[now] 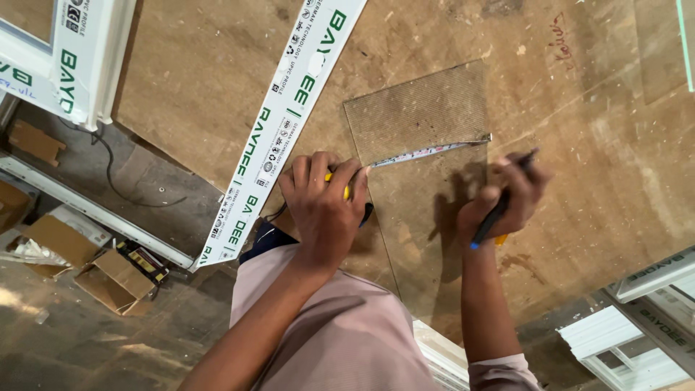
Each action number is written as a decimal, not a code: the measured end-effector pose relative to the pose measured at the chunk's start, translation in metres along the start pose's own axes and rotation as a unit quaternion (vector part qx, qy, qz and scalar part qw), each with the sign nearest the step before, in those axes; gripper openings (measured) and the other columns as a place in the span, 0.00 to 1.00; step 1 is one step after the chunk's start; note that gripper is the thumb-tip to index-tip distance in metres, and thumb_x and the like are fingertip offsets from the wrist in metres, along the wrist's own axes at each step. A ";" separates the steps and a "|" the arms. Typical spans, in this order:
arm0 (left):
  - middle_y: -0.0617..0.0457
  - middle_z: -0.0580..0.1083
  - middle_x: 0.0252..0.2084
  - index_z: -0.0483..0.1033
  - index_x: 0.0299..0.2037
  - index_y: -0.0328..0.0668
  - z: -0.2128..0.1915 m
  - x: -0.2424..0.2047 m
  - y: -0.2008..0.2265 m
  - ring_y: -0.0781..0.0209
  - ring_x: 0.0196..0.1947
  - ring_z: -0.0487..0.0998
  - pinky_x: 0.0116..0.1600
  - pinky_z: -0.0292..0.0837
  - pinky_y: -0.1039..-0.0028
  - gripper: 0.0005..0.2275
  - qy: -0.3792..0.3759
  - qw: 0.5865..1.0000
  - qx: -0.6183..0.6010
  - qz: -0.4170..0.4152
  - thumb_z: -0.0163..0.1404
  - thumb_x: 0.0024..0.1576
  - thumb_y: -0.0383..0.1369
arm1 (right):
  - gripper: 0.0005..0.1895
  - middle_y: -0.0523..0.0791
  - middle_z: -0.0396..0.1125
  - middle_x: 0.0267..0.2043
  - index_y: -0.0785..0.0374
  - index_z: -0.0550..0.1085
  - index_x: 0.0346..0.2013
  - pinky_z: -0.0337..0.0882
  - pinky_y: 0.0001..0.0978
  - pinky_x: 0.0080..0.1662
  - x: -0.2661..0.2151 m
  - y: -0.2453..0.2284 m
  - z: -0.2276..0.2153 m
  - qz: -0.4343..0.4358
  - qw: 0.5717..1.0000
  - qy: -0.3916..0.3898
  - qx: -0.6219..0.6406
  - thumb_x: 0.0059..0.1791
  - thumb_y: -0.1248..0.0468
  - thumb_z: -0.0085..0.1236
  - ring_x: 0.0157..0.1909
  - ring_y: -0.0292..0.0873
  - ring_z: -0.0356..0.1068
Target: The person measures and marks a rectangular mesh screen and white window frame profiles using a tape measure, marker, and utility knife. They align the tape measure on the screen and frame, mark dimensions, and score the frame profile along a straight edge.
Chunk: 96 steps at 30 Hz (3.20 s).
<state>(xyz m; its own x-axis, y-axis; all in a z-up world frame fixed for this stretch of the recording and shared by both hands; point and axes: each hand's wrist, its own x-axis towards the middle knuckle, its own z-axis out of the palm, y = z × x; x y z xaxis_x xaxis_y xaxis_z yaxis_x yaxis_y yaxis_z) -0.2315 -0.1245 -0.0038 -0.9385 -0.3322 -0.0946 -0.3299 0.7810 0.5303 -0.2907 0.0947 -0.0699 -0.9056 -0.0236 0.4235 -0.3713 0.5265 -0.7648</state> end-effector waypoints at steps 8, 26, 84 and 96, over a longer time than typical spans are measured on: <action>0.55 0.70 0.40 0.80 0.39 0.49 0.003 -0.001 -0.002 0.53 0.44 0.68 0.52 0.59 0.57 0.05 0.008 1.000 0.007 -0.003 0.61 0.57 0.35 | 0.12 0.53 0.73 0.42 0.71 0.71 0.48 0.75 0.37 0.48 -0.018 -0.040 -0.004 0.210 0.952 -0.170 0.142 0.53 0.67 0.56 0.43 0.48 0.75; 0.56 0.71 0.40 0.81 0.40 0.48 0.004 -0.003 -0.003 0.53 0.44 0.69 0.53 0.59 0.57 0.06 0.022 1.000 0.009 0.010 0.62 0.57 0.35 | 0.06 0.53 0.72 0.36 0.72 0.74 0.35 0.73 0.37 0.43 0.001 -0.045 0.015 0.057 0.983 -0.165 0.054 0.46 0.78 0.63 0.38 0.50 0.74; 0.57 0.71 0.39 0.82 0.38 0.44 0.007 -0.009 -0.004 0.55 0.46 0.68 0.56 0.57 0.60 0.06 0.034 0.987 -0.127 -0.093 0.62 0.58 0.35 | 0.07 0.52 0.72 0.36 0.71 0.75 0.37 0.71 0.37 0.42 0.008 -0.049 0.015 0.032 0.977 -0.207 0.046 0.47 0.76 0.65 0.38 0.50 0.72; 0.51 0.72 0.43 0.78 0.43 0.42 0.007 -0.026 -0.017 0.49 0.49 0.70 0.55 0.64 0.58 0.06 0.086 0.993 -0.068 -0.054 0.59 0.60 0.31 | 0.05 0.50 0.70 0.33 0.70 0.73 0.34 0.70 0.33 0.40 -0.013 -0.033 0.013 0.118 0.984 -0.108 0.075 0.46 0.76 0.62 0.34 0.44 0.70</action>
<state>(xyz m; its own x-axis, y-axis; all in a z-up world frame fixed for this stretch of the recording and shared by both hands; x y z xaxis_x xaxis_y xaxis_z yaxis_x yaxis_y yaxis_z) -0.2025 -0.1259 -0.0161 -0.8639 -0.5034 -0.0181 -0.3991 0.6620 0.6345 -0.2695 0.0667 -0.0559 -0.9866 -0.1051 0.1252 -0.1576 0.4088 -0.8989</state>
